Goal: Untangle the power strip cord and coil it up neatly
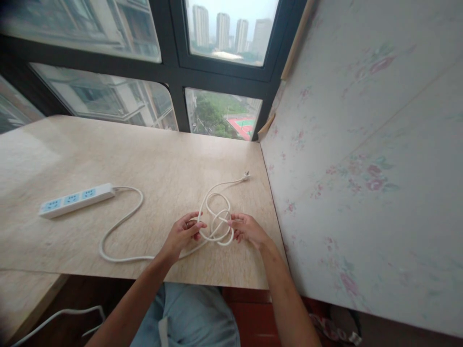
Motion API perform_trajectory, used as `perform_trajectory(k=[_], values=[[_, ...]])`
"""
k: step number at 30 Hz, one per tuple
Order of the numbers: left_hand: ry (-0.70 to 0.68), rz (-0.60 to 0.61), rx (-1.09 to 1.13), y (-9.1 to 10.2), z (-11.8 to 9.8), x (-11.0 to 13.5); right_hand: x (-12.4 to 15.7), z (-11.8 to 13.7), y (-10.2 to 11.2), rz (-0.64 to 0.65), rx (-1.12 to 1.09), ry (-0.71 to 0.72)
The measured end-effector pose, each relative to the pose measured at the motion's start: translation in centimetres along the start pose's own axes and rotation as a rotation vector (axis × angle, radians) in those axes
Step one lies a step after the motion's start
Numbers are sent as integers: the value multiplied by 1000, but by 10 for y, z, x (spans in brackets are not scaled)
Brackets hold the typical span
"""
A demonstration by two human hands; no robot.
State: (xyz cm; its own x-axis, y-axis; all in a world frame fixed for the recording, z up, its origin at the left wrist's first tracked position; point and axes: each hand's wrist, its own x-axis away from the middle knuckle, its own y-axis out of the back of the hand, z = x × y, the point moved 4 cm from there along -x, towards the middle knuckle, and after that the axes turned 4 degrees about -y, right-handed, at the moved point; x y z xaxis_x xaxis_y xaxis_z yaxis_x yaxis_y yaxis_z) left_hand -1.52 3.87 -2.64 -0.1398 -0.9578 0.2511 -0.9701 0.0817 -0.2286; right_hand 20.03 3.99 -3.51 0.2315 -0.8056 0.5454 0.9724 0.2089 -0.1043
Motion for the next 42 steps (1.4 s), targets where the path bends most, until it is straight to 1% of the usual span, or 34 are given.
perform_trajectory(k=[3, 6, 8, 12, 15, 17, 20, 21, 22, 23, 24, 25, 26, 28, 31, 37, 42], values=[[-48, -32, -30, 5, -3, -4, 2, -2, -2, 102, -98, -34], [-77, -63, -34, 7, -4, -8, 1, -2, 0, 128, -128, -22], [-73, -92, -24, 7, -2, -11, -1, 1, 4, 78, -127, 26], [-18, -180, -5, 8, 4, -15, -1, 9, 10, -118, -100, 178], [-15, -253, -73, 12, 6, -16, 3, 12, 7, -203, -141, 192], [-53, -311, -191, 14, 3, -12, 7, 12, 0, -219, -224, 166], [-220, -396, -405, 10, -9, 5, 11, 12, -12, -221, -344, 154], [-286, -396, -466, 4, -15, 13, 12, 12, -16, -222, -373, 161], [-325, -360, -507, -3, -19, 21, 12, 13, -19, -223, -399, 176], [-339, -278, -549, -13, -21, 29, 13, 13, -23, -224, -425, 195], [-353, -170, -604, -25, -23, 35, 13, 14, -25, -227, -451, 217], [-378, -99, -662, -35, -24, 41, 13, 15, -28, -230, -479, 238], [-412, -83, -720, -42, -25, 46, 13, 16, -31, -231, -506, 256], [-466, -100, -811, -53, -25, 51, 15, 17, -35, -241, -558, 278], [-522, -150, -880, -57, -21, 51, 18, 17, -39, -279, -612, 292], [-612, -196, -966, -53, -19, 50, 26, 13, -42, -414, -589, 303], [-654, -281, -1001, -42, -19, 52, 36, 14, -37, -485, -547, 397]])
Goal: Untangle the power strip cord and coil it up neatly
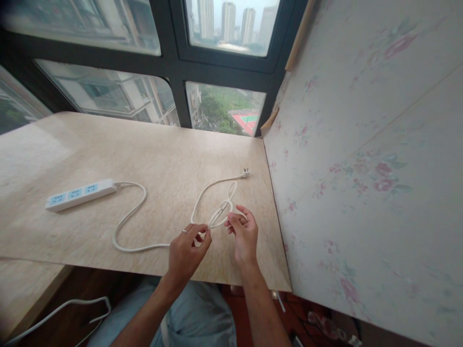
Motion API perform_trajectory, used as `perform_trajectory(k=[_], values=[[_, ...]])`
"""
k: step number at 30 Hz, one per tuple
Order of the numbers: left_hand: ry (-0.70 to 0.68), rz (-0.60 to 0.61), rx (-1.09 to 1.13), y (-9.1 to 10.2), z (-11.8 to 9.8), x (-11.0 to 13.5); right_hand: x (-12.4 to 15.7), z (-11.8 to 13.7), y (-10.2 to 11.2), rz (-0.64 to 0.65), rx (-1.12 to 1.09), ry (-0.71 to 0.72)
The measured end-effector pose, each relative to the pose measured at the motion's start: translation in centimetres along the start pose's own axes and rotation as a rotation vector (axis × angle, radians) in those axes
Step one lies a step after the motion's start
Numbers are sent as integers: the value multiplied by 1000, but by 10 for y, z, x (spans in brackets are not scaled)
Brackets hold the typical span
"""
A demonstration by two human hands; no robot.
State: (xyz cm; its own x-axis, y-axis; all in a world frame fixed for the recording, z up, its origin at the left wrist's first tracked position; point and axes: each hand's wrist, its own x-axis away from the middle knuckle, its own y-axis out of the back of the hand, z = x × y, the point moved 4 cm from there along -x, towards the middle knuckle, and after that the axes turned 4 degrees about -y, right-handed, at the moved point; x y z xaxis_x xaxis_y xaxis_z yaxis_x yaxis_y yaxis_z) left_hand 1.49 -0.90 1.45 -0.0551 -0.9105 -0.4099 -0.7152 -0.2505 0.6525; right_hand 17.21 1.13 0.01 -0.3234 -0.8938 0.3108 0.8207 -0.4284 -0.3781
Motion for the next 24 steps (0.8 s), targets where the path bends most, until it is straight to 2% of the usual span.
perform_trajectory(k=[4, 6, 8, 10, 12, 14, 16, 19, 24], values=[[15, -10, 11, 0, 9, 2, -7, -1, 15, -46, 11, 33], [29, -14, 21, -1, 14, 3, -11, -2, 23, -75, 86, 58], [44, -22, 34, -2, 18, 4, -9, 1, 29, -117, 244, 160], [49, -28, 50, -4, 21, 4, 1, 10, 29, -159, 476, 361], [47, -26, 72, -4, 24, 3, 15, 17, 20, -96, 742, 572], [42, -18, 107, -4, 26, 2, 26, 15, 6, 100, 994, 661], [24, -8, 145, -3, 27, 1, 30, 6, -5, 287, 1180, 618], [14, 7, 188, 0, 28, 0, 25, -4, -12, 381, 1275, 531], [116, -42, 236, 6, 35, -1, 15, -2, -6, 404, 1007, 435]])
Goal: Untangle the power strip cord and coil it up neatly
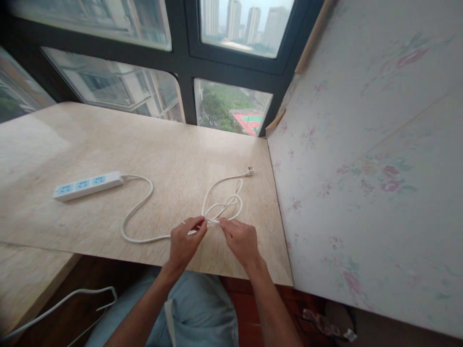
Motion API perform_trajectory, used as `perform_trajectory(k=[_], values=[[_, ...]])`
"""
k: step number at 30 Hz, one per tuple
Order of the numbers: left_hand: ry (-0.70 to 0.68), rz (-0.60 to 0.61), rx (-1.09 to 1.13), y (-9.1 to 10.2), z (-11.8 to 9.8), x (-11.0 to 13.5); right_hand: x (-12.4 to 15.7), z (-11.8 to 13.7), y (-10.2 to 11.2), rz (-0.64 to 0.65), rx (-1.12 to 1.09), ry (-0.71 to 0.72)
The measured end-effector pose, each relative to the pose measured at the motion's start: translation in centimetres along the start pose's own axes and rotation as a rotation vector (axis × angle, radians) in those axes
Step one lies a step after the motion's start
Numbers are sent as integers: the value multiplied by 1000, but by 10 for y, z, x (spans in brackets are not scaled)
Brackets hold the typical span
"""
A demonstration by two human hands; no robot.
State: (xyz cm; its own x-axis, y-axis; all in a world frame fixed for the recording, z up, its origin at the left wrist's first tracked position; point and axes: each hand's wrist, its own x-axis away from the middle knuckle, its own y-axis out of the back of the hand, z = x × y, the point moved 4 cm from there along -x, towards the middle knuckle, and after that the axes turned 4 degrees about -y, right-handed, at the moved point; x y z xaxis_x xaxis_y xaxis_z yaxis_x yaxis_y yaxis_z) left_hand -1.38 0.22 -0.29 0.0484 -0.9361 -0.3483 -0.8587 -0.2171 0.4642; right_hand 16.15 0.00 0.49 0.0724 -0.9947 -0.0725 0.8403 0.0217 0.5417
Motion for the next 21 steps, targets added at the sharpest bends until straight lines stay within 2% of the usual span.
perform_trajectory(k=[1, 3, 5, 6, 8, 10, 13, 15, 18, 21], values=[[15, -16, 6, 1, 1, -1, 1, -2, 5, -50, -82, -19], [31, -36, 6, 2, 3, -2, 4, -9, 17, -245, -307, -75], [32, -45, 6, 2, 3, -2, 8, -20, 28, -453, -616, -135], [30, -45, 13, 1, 3, -3, 10, -25, 31, -513, -760, -156], [30, -38, 35, -2, 1, -3, 11, -33, 34, -527, -945, -178], [34, -29, 44, -4, 0, -3, 14, -40, 35, -491, -992, -194], [36, -29, 47, -6, -2, -4, 26, -52, 38, -492, -921, -222], [27, -33, 61, -6, -2, -5, 36, -61, 41, -474, -724, -241], [4, -35, 78, -6, -1, -6, 45, -67, 45, -297, -302, -156], [-2, -37, 87, -7, 2, -6, 49, -66, 45, -109, -25, 16]])
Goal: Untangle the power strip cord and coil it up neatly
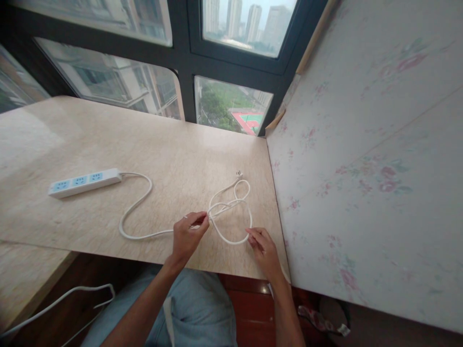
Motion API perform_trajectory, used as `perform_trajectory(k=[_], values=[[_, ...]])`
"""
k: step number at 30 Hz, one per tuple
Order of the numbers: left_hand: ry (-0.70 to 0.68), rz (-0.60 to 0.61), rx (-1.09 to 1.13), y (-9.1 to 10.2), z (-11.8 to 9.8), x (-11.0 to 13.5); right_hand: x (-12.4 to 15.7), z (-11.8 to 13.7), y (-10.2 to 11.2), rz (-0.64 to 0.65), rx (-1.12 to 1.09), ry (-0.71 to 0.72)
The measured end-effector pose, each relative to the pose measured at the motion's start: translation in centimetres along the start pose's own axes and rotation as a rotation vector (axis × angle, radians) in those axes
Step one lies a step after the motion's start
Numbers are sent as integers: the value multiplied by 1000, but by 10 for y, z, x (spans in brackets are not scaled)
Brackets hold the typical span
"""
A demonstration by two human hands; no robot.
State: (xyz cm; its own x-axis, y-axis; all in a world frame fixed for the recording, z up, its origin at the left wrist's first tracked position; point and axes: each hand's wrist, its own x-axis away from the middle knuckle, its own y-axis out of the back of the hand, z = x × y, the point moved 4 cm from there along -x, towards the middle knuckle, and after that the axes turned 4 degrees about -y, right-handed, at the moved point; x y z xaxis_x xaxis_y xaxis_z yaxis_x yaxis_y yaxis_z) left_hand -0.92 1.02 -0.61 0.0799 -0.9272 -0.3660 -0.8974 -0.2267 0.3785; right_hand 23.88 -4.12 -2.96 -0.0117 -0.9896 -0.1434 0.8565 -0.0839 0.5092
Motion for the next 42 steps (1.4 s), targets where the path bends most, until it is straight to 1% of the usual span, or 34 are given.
perform_trajectory(k=[1, 3, 6, 9, 11, 13, 15, 17, 19, 20, 22, 26, 28, 30, 32, 34, 36, 37, 40, 42], values=[[3, -2, -1, 0, 2, 0, 1, 2, 1, 20, 63, 47], [7, 0, -8, 0, 6, 1, 0, 11, 2, 1, 186, 115], [13, 11, -13, -1, 10, 2, -4, 42, 1, -82, 329, 200], [25, 19, 2, 0, 11, 3, -14, 82, -12, -83, 403, 272], [26, 17, 15, 0, 11, 3, -25, 101, -29, -1, 471, 243], [22, 9, 26, 0, 11, 3, -37, 106, -49, 103, 550, 143], [16, 2, 30, 1, 12, 3, -49, 103, -67, 186, 612, 57], [-2, -5, 29, 1, 14, 2, -56, 97, -80, 260, 662, 24], [-21, -13, 26, 1, 15, 1, -58, 92, -84, 306, 675, 50], [-26, -22, 23, 2, 16, 1, -57, 91, -83, 315, 653, 82], [-19, -50, 18, 3, 18, -1, -50, 93, -73, 314, 558, 177], [10, -94, 14, 6, 20, -3, -27, 100, -32, 297, 391, 369], [21, -99, 14, 6, 21, -4, -13, 100, -11, 348, 343, 419], [30, -98, 20, 6, 23, -4, -2, 93, 5, 427, 351, 377], [36, -94, 24, 5, 25, -3, 5, 78, 16, 482, 447, 256], [42, -90, 23, 4, 27, -3, 9, 61, 23, 494, 567, 108], [47, -88, 21, 4, 28, -2, 10, 53, 22, 493, 618, 12], [48, -86, 21, 4, 28, -2, 10, 53, 19, 489, 606, 0], [48, -81, 13, 4, 27, -1, 3, 73, -3, 437, 477, 54], [45, -83, 9, 3, 27, -1, -7, 88, -25, 359, 409, 33]])
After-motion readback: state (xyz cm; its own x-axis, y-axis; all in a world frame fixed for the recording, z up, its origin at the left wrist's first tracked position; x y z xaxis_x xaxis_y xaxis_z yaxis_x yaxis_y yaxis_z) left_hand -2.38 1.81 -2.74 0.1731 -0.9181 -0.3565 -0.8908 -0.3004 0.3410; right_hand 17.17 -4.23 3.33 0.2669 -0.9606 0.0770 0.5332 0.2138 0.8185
